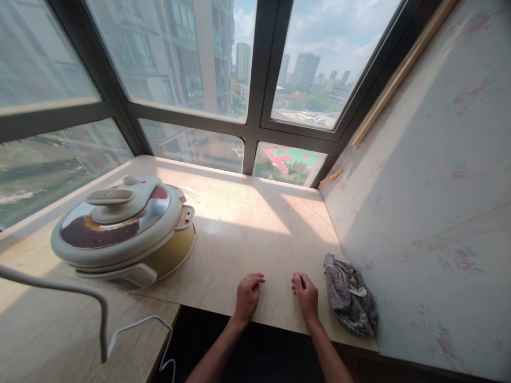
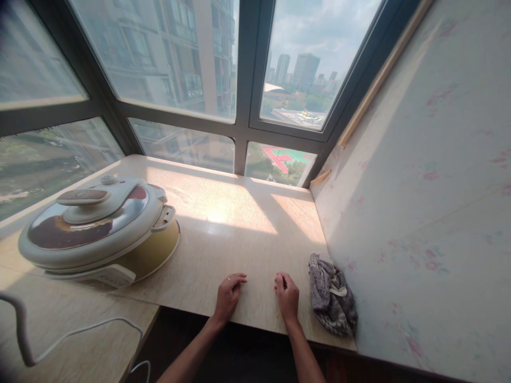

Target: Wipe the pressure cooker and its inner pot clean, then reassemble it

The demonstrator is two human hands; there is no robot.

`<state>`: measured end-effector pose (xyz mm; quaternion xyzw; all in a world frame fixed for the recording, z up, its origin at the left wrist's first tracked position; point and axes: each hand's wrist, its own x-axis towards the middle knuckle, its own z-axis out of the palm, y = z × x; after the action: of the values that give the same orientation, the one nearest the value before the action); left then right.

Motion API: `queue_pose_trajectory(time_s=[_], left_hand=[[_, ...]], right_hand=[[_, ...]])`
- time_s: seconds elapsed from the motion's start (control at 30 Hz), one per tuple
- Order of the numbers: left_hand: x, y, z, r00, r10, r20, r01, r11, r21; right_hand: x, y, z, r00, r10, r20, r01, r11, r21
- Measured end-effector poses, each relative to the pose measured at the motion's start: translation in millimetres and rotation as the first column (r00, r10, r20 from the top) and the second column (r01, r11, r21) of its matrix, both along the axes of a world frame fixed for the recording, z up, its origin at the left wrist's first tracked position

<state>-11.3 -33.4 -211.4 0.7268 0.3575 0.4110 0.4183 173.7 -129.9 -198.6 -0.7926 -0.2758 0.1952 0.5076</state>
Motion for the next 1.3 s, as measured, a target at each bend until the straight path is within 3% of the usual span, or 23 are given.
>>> queue_pose_trajectory(time_s=[0.27,0.57,0.8,0.93,1.0,1.1,1.2,1.3], left_hand=[[-1.8,-4.2,-2.2,0.999,0.047,0.0,-0.047,0.999,-0.011],[-12.9,-7.5,4.0,0.995,-0.078,-0.059,0.08,0.997,0.021],[-28.4,-13.5,3.7,0.997,-0.073,-0.021,0.073,0.997,-0.001],[-49.3,-8.7,10.2,0.998,0.014,0.057,-0.013,1.0,-0.006],[-67.3,-1.8,20.4,0.99,0.102,0.096,-0.104,0.994,0.018],[-100.2,10.5,47.8,0.949,0.27,0.162,-0.284,0.957,0.067],[-131.1,20.6,85.6,0.835,0.476,0.277,-0.513,0.855,0.079],[-154.3,30.3,124.5,0.726,0.553,0.408,-0.63,0.773,0.074]], right_hand=[[-0.4,-0.5,2.2,1.0,-0.009,0.025,0.009,1.0,-0.007],[-2.0,5.1,2.8,0.997,-0.025,-0.067,0.022,0.999,-0.048],[-16.3,27.6,18.5,0.97,0.156,-0.185,-0.146,0.987,0.068],[-32.3,48.3,35.5,0.95,0.249,-0.19,-0.238,0.968,0.075],[-42.2,60.1,46.1,0.933,0.293,-0.209,-0.282,0.956,0.081],[-58.6,79.1,61.5,0.886,0.375,-0.273,-0.36,0.927,0.106],[-76.0,100.0,74.1,0.827,0.451,-0.336,-0.431,0.892,0.135],[-94.4,123.9,86.9,0.767,0.54,-0.347,-0.521,0.839,0.154]])
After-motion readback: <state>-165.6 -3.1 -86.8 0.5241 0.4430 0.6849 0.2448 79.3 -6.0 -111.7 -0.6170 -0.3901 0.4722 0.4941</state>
